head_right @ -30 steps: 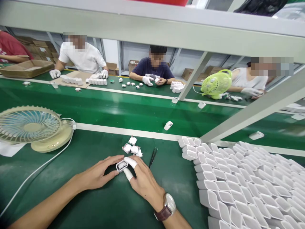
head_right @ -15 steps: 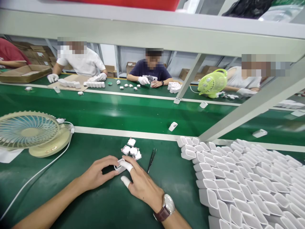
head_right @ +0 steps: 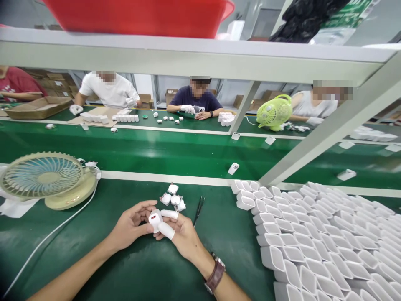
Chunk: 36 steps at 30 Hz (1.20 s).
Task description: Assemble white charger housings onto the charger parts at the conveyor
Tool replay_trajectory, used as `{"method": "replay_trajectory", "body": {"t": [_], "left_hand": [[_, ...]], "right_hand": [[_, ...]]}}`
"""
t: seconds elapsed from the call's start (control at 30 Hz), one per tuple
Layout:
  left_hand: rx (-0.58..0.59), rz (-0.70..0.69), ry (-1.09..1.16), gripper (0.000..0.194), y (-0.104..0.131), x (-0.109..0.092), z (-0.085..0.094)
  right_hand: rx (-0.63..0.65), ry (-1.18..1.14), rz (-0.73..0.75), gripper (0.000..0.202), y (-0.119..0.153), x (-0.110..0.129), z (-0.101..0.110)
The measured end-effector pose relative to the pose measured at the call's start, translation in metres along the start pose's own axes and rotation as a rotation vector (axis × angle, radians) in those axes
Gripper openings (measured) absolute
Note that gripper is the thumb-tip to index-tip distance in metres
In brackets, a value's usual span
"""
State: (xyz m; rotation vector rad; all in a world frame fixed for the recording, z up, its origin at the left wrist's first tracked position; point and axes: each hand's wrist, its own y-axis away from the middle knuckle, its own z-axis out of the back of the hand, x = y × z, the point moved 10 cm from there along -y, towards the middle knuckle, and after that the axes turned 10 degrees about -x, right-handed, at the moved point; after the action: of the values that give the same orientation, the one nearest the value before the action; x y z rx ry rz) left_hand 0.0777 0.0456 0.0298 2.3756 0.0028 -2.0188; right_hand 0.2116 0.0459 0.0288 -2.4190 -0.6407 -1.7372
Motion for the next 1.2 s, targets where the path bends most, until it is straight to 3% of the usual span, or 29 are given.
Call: {"method": "replay_trajectory", "body": {"t": [0.43,0.6,0.67,0.77,0.87,1.0,1.2], "left_hand": [[-0.086,0.06,-0.065,0.055,0.001,0.005,0.007],[-0.021,0.073,-0.008,0.054,0.001,0.003,0.0],[0.001,0.076,0.031,0.051,0.0,0.0,-0.003],[-0.025,0.08,0.074,0.045,-0.001,-0.002,-0.001],[-0.096,0.08,0.084,0.046,-0.003,-0.002,0.006],[-0.165,0.102,0.064,0.05,-0.006,0.001,0.012],[-0.157,0.166,0.102,0.051,-0.007,0.009,0.012]], "right_hand": [[0.059,0.073,-0.049,0.057,0.0,-0.004,-0.009],[0.01,0.13,0.086,0.055,0.001,0.003,-0.005],[-0.014,0.267,0.227,0.048,0.004,0.016,0.0],[-0.086,0.706,0.547,0.031,0.009,0.049,0.013],[-0.227,1.199,0.783,0.039,0.01,0.073,0.038],[-0.216,1.582,0.778,0.048,-0.001,0.065,0.068],[-0.154,1.539,0.755,0.052,0.0,0.053,0.084]]}}
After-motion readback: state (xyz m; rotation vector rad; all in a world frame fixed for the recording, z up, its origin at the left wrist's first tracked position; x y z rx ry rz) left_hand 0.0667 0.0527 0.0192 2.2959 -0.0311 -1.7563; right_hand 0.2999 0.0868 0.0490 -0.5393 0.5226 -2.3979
